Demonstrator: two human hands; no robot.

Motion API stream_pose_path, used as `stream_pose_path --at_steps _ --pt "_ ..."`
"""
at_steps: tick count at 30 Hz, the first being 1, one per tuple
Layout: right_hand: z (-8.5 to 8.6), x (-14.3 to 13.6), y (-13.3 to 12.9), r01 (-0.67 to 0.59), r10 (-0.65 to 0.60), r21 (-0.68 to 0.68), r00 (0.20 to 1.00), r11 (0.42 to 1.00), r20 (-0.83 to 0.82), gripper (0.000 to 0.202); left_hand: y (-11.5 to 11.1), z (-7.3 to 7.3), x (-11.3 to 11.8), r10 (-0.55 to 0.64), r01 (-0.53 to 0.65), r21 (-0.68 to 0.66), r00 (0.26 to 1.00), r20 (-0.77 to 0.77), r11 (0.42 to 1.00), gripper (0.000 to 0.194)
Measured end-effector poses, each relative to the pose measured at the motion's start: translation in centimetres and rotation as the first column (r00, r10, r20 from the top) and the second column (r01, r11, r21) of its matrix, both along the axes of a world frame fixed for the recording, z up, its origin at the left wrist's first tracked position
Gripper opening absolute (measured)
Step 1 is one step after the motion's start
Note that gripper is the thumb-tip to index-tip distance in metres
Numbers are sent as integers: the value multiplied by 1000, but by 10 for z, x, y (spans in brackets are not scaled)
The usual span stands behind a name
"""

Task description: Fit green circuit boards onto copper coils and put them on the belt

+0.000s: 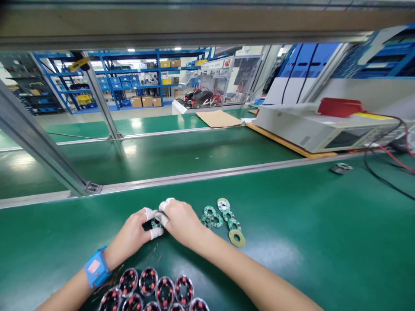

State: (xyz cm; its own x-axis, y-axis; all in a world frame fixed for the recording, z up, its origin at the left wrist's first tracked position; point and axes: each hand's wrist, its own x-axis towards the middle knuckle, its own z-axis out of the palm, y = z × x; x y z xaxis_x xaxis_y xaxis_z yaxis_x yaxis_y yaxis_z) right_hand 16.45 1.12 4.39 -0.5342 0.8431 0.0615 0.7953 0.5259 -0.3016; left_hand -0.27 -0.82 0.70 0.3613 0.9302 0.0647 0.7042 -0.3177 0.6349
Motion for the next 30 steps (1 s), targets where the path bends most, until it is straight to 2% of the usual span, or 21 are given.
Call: stream_pose_path --at_steps 3,5,7,9,11,12,14,15,17,19,22,25,26,27,29,30 --pt "19 13 2 42 -47 -49 992 998 -115 12 -2 -1 0 25 -24 -25 999 25 999 28" --pt "24 21 2 -76 49 -216 991 974 -125 14 -2 -2 1 49 -47 -38 997 57 998 32" --pt "18 25 0 -260 216 -431 965 864 -149 14 4 -2 -1 44 -41 -32 996 76 999 31" --pt "4 24 -1 -403 342 -543 915 737 -215 23 21 -1 -9 46 -45 -8 996 83 999 25" --pt "-13 18 -1 -501 409 -526 865 687 -289 32 52 2 -24 159 -162 31 984 86 986 21" --pt "-21 14 -1 -549 438 -496 836 673 -331 35 70 4 -34 339 -345 69 937 87 936 22" --pt "-32 5 1 -653 510 -442 757 615 -409 38 106 7 -57 508 -516 110 856 93 849 27" --pt "-35 2 1 -698 543 -428 715 574 -440 38 122 7 -68 562 -569 110 822 94 815 27" --pt "-38 -4 2 -757 584 -430 653 492 -482 37 143 8 -85 608 -616 96 787 101 782 25" --pt "-39 -7 2 -776 589 -445 630 447 -507 35 152 6 -94 621 -631 86 775 119 771 27" --pt "-41 -6 1 -775 559 -436 631 457 -537 30 142 0 -91 609 -628 98 775 168 772 45" --pt "-45 -1 4 -762 508 -386 639 520 -577 30 110 -9 -77 530 -551 54 820 216 832 46" --pt "-46 1 7 -736 476 -369 659 567 -583 30 96 -12 -71 488 -504 18 843 228 863 42" --pt "-48 3 9 -681 417 -355 696 641 -584 30 81 -15 -66 444 -451 -25 864 237 892 36" --pt "-51 5 14 -472 220 -345 793 811 -568 31 55 -20 -54 370 -359 -91 892 259 929 28" --pt "-52 5 16 -346 107 -350 828 871 -550 32 44 -21 -49 331 -307 -127 902 279 943 26"
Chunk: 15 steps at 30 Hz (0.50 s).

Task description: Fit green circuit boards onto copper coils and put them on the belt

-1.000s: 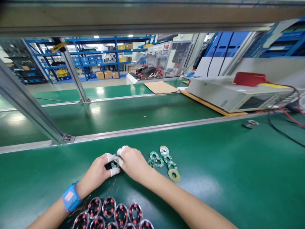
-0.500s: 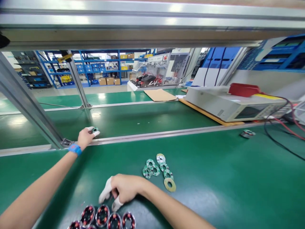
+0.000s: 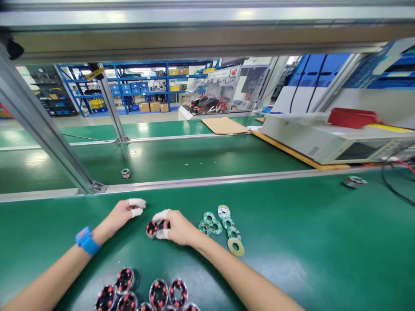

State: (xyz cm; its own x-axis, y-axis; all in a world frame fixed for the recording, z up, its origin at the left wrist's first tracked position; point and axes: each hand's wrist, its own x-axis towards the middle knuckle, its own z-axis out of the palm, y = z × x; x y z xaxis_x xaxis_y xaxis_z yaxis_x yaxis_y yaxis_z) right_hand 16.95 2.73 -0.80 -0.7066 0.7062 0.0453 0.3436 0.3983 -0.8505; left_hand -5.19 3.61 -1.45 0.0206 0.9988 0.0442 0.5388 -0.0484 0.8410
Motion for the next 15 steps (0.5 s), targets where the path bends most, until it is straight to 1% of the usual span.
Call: stream_pose_path --at_steps 1,2,4,7,9,11,12,13,15 --pt "-1 -1 1 116 -116 5 993 993 29 33 -8 0 5 -51 52 -27 998 33 998 27" --pt "-2 -2 0 194 -195 18 979 981 63 33 -13 0 10 -95 98 -52 994 62 994 30" --pt "-2 -7 -4 259 -266 69 953 964 143 33 -17 3 18 -153 161 -89 984 94 983 37" --pt "1 -15 -14 307 -345 188 910 933 230 29 -19 9 29 -177 184 -97 981 76 978 42" --pt "2 -19 -20 326 -388 243 879 913 277 26 -23 13 33 -222 226 -89 974 52 970 35" --pt "1 -20 -23 333 -412 277 856 901 312 24 -29 16 36 -250 249 -67 968 3 966 23" --pt "1 -20 -23 334 -418 286 852 898 317 24 -33 16 36 -254 253 -52 967 -25 966 22" --pt "1 -19 -22 330 -415 291 855 898 311 24 -36 16 35 -256 254 -36 965 -49 966 25" --pt "1 -15 -17 290 -359 260 890 921 282 23 -41 15 33 -261 261 -9 962 -78 965 31"
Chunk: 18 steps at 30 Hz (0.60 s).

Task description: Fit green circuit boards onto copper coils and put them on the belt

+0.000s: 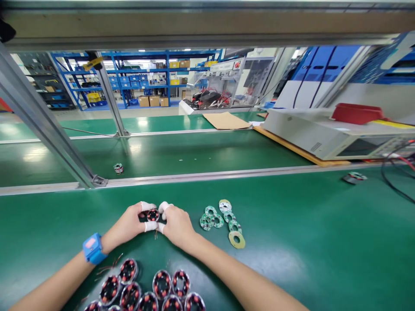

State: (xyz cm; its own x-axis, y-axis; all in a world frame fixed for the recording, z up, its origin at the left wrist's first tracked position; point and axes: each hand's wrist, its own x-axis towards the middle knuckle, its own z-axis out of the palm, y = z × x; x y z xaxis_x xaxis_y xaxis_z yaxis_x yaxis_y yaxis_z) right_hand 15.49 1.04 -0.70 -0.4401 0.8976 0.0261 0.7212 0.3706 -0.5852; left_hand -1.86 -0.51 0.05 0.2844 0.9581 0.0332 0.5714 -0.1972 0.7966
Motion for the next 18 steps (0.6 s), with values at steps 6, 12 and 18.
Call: stream_pose_path --at_steps 6,12,18 --pt "9 6 21 -95 40 -177 955 980 -293 18 -2 -4 0 -44 44 43 999 -7 998 42" --pt "12 -2 21 -31 8 -70 950 997 -314 9 4 -2 -3 -101 136 -139 968 229 981 41" --pt "7 -7 32 -91 97 35 963 995 -252 14 13 -10 -4 26 -5 -103 978 207 995 24"
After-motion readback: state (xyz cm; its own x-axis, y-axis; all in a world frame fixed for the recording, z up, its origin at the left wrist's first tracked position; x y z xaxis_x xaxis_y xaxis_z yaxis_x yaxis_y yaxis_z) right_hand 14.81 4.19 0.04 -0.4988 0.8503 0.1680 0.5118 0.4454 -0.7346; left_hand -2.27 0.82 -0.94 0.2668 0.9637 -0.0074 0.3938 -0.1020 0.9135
